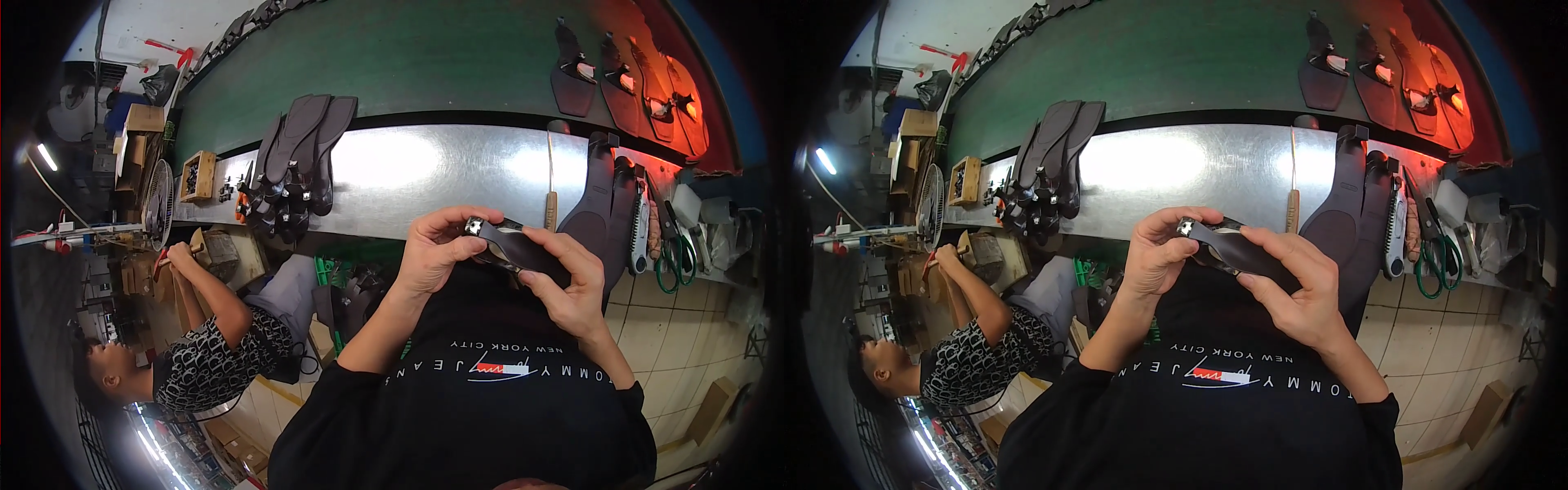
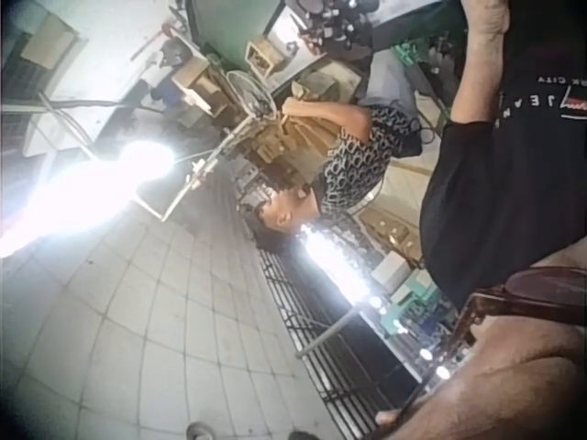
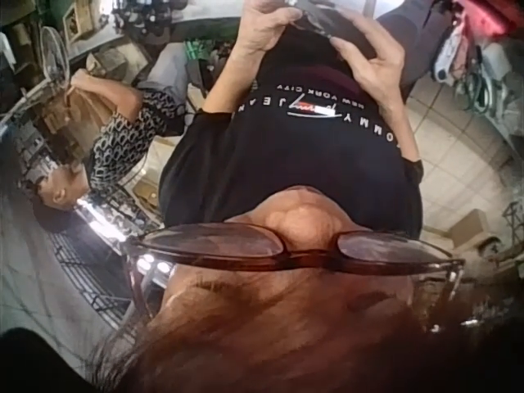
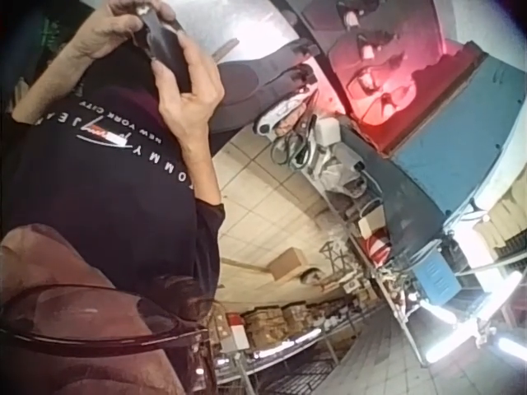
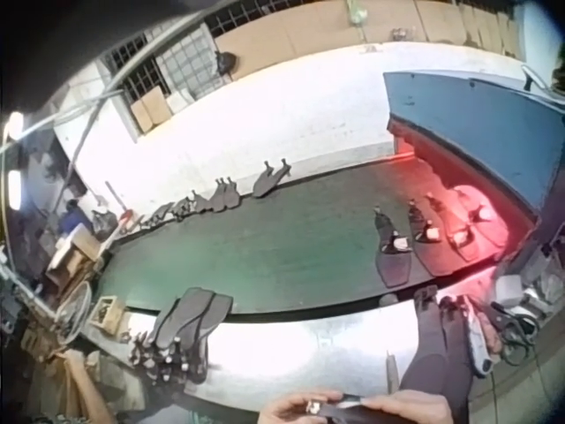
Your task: Manually assemble various components of sandals, including attaching straps and buckle mechanisms to soles.
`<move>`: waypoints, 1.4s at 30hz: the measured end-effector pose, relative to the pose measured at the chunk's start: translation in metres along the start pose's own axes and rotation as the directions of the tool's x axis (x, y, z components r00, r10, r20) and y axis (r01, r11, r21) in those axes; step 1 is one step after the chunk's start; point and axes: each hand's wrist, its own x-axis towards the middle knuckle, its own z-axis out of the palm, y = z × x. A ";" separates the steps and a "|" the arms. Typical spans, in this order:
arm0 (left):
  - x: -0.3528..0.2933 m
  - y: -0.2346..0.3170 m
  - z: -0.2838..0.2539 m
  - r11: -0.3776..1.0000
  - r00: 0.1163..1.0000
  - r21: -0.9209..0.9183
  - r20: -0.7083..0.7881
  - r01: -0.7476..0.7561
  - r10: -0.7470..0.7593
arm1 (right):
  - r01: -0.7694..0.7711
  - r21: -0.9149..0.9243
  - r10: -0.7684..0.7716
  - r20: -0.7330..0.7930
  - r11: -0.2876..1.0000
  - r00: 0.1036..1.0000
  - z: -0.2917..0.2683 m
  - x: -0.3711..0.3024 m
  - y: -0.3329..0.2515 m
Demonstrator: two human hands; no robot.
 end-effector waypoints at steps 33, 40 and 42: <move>-0.006 -0.005 -0.015 0.908 0.961 0.324 0.170 -0.265 0.220 | 0.228 -0.340 -0.190 0.142 0.912 0.972 -0.006 0.008 -0.010; -0.008 0.005 -0.007 0.840 0.950 0.457 0.237 -0.292 0.202 | 0.230 -0.368 -0.176 0.174 0.901 0.969 -0.005 0.008 -0.011; -0.008 0.003 -0.001 0.814 0.952 0.499 0.223 -0.296 0.210 | 0.212 -0.373 -0.159 0.167 0.903 0.973 -0.005 0.009 -0.009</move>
